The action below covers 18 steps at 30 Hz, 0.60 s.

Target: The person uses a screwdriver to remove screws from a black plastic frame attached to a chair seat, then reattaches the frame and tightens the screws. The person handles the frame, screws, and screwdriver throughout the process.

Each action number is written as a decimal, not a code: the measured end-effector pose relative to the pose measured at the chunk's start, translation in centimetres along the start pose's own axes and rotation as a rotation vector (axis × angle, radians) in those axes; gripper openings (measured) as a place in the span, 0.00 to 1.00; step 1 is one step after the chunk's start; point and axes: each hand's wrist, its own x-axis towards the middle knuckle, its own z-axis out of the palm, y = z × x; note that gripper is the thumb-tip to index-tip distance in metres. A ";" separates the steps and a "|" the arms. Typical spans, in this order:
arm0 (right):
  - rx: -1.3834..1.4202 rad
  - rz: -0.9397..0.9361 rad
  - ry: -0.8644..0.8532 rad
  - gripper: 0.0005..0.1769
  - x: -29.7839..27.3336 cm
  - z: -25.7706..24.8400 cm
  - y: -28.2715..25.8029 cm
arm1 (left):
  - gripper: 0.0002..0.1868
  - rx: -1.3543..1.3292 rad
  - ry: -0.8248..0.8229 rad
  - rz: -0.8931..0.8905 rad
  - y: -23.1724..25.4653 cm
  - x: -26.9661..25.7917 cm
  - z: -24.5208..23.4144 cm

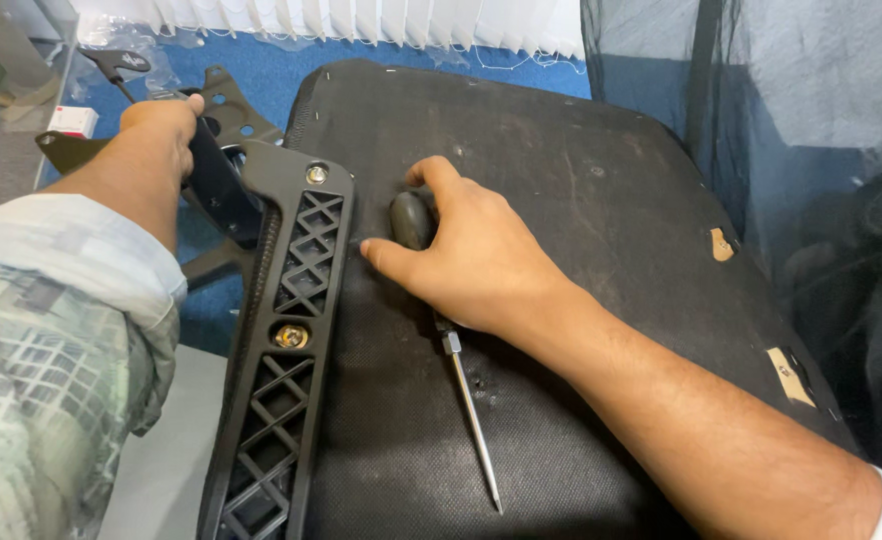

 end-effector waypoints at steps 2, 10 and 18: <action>-0.019 0.017 -0.027 0.41 -0.1 -0.2 0.1 | 0.24 -0.036 0.003 -0.015 -0.2 0.6 0.2; -0.008 0.016 -0.056 0.40 -0.1 -0.1 0.6 | 0.21 -0.209 -0.002 -0.046 -1.4 4.2 2.1; -0.021 -0.056 -0.021 0.36 0.0 0.7 0.8 | 0.19 -0.313 -0.061 0.028 -2.5 4.9 2.8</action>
